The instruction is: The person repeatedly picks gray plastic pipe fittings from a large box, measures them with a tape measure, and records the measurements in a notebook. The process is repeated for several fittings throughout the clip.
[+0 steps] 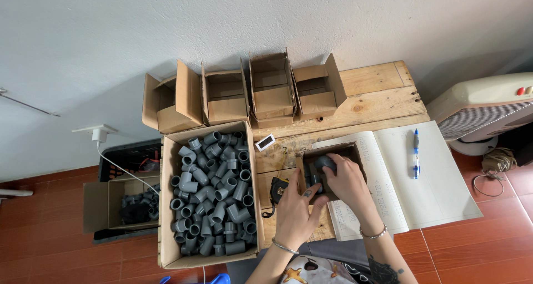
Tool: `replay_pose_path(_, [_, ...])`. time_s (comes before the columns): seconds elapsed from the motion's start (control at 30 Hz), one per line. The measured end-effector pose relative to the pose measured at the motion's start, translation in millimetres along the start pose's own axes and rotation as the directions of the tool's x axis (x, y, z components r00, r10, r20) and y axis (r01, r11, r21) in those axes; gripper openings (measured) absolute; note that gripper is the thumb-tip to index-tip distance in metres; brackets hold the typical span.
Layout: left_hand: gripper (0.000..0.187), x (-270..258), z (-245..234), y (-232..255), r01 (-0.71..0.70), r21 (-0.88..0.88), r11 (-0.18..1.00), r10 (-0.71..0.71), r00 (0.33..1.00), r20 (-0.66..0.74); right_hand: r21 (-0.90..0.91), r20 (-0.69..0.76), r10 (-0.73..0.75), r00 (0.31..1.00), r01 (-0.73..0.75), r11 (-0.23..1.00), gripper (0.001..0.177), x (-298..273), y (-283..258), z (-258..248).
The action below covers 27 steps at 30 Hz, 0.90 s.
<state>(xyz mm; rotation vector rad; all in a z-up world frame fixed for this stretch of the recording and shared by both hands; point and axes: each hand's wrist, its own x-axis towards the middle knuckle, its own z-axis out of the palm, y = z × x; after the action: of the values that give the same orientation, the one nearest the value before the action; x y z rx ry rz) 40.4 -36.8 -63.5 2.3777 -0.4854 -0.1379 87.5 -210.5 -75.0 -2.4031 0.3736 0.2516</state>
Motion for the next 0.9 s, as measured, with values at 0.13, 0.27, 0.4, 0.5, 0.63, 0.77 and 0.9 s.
replay_pose_path(0.13, [0.043,0,1,0,0.001,-0.087,0.996,-0.007,0.998,-0.07,-0.107,-0.061,0.048,0.997,-0.054,0.993,0.043,10,-2,13])
replay_pose_path(0.27, [0.036,1,1,-2,0.006,-0.118,0.993,-0.014,0.997,-0.07,-0.172,-0.123,0.063,0.99,-0.083,0.982,0.045,23,6,38])
replay_pose_path(0.4, [0.03,2,-2,-1,-0.033,-0.14,0.99,0.018,0.994,-0.106,-0.138,-0.052,-0.001,0.999,-0.007,0.99,0.028,22,3,42])
replay_pose_path(0.5, [0.029,1,0,-3,-0.055,-0.113,0.992,0.044,0.994,-0.1,-0.161,0.11,0.044,0.993,-0.026,0.987,0.034,18,0,37])
replay_pose_path(0.63, [0.028,1,0,-3,-0.046,-0.129,0.991,0.032,0.994,-0.108,-0.147,0.108,0.053,0.993,-0.036,0.988,0.034,15,3,38])
replay_pose_path(0.77, [0.035,2,-1,-1,-0.001,-0.157,0.988,-0.012,0.997,-0.077,-0.166,-0.005,0.075,0.997,-0.075,0.983,0.043,-26,-36,-6])
replay_pose_path(0.9, [0.053,1,3,-9,0.069,-0.159,0.985,-0.066,0.998,0.023,0.018,-0.369,-0.191,0.91,0.213,0.977,0.037,-47,7,-40])
